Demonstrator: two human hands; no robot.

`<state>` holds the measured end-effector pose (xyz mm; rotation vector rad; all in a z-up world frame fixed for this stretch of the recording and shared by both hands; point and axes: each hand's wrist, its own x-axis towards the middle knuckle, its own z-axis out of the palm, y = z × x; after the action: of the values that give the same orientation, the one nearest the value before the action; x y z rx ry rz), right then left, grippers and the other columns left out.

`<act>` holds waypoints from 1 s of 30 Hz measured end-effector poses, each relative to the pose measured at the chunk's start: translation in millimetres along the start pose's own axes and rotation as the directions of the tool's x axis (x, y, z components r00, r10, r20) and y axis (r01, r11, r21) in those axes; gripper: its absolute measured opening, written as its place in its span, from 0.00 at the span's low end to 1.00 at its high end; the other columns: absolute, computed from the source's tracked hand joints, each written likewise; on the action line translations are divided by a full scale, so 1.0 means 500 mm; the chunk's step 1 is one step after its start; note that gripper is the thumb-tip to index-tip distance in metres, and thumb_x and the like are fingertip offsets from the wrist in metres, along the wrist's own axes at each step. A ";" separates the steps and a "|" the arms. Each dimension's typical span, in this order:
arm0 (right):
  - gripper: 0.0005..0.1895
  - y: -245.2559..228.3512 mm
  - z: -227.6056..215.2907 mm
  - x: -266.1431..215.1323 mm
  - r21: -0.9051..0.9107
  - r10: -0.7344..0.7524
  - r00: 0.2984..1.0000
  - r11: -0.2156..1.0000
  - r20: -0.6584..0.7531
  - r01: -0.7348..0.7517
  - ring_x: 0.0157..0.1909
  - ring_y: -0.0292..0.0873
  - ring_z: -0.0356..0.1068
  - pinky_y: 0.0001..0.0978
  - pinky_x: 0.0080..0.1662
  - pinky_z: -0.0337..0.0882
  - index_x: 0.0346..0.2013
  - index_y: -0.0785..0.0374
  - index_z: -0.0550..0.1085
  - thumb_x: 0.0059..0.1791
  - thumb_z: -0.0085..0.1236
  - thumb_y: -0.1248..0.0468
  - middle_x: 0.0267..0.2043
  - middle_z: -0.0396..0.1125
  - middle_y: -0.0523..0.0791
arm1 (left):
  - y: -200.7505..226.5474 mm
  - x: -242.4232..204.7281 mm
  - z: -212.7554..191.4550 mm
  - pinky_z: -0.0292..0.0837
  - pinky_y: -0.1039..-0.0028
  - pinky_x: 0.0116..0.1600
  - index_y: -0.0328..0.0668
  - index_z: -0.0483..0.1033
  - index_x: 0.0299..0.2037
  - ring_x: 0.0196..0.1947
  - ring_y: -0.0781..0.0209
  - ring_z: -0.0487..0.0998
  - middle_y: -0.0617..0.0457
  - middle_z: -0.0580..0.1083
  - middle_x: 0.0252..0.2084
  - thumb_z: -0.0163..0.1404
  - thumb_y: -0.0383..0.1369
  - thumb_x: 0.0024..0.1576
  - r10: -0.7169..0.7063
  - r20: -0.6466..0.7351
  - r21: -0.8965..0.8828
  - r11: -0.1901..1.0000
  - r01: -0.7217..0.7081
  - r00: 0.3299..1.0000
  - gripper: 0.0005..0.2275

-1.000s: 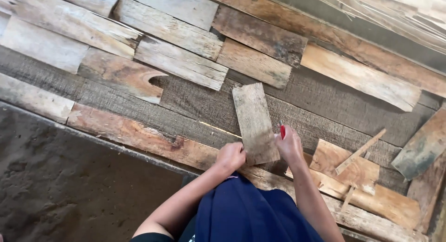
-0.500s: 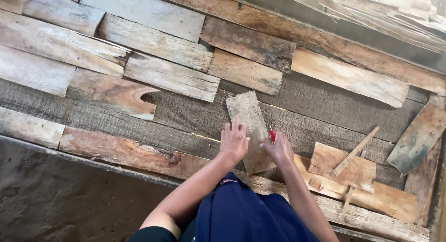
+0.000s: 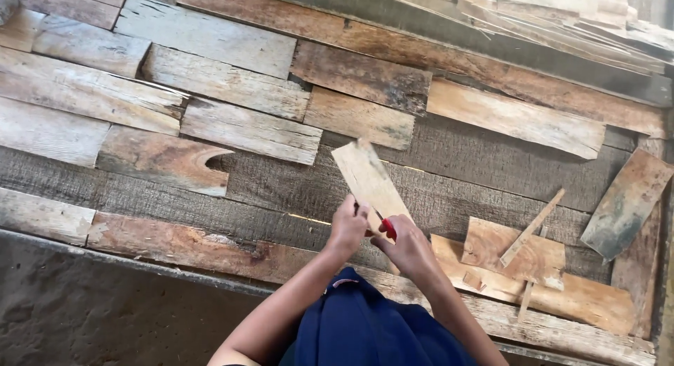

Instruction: Trimming and arranging wood veneer pieces on a wooden surface using a utility knife.

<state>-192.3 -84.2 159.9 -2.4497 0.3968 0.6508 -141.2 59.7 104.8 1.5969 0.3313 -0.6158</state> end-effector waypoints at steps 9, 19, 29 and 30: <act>0.22 0.100 -0.024 0.015 0.294 0.221 0.975 0.933 -0.013 -0.207 0.38 0.56 0.78 0.49 0.45 0.75 0.55 0.54 0.65 0.54 0.47 0.45 0.40 0.69 0.58 | -0.055 0.035 -0.042 0.77 0.44 0.44 0.44 0.65 0.59 0.44 0.37 0.81 0.39 0.79 0.37 0.53 0.40 0.55 0.076 -0.108 0.388 0.921 -0.028 0.991 0.23; 0.20 0.067 0.020 0.113 0.148 0.161 0.987 0.976 0.022 -0.163 0.40 0.58 0.78 0.53 0.47 0.75 0.56 0.53 0.63 0.55 0.36 0.47 0.39 0.71 0.57 | -0.007 0.025 0.019 0.20 0.37 0.74 0.45 0.44 0.77 0.77 0.30 0.26 0.38 0.35 0.80 0.58 0.53 0.53 0.104 0.226 0.914 0.323 -0.248 0.969 0.47; 0.20 -0.038 0.029 0.247 -0.172 0.073 0.997 0.983 0.031 -0.067 0.56 0.67 0.71 0.62 0.55 0.69 0.51 0.53 0.62 0.55 0.31 0.45 0.48 0.71 0.60 | 0.010 0.051 0.004 0.16 0.37 0.74 0.57 0.33 0.79 0.78 0.33 0.24 0.45 0.30 0.81 0.51 0.67 0.46 -0.027 0.296 0.916 0.290 -0.276 0.955 0.54; 0.20 -0.053 0.021 0.254 -0.177 0.067 0.997 0.982 0.033 -0.061 0.56 0.67 0.71 0.62 0.55 0.69 0.51 0.53 0.62 0.55 0.31 0.45 0.48 0.71 0.60 | 0.001 0.062 0.003 0.16 0.37 0.74 0.57 0.33 0.79 0.78 0.33 0.24 0.45 0.30 0.81 0.51 0.67 0.46 -0.025 0.291 0.917 0.294 -0.271 0.956 0.54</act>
<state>-78.9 -74.0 97.1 -2.5950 0.4200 0.7902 -116.2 53.8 87.6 2.6428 -0.5172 -0.9798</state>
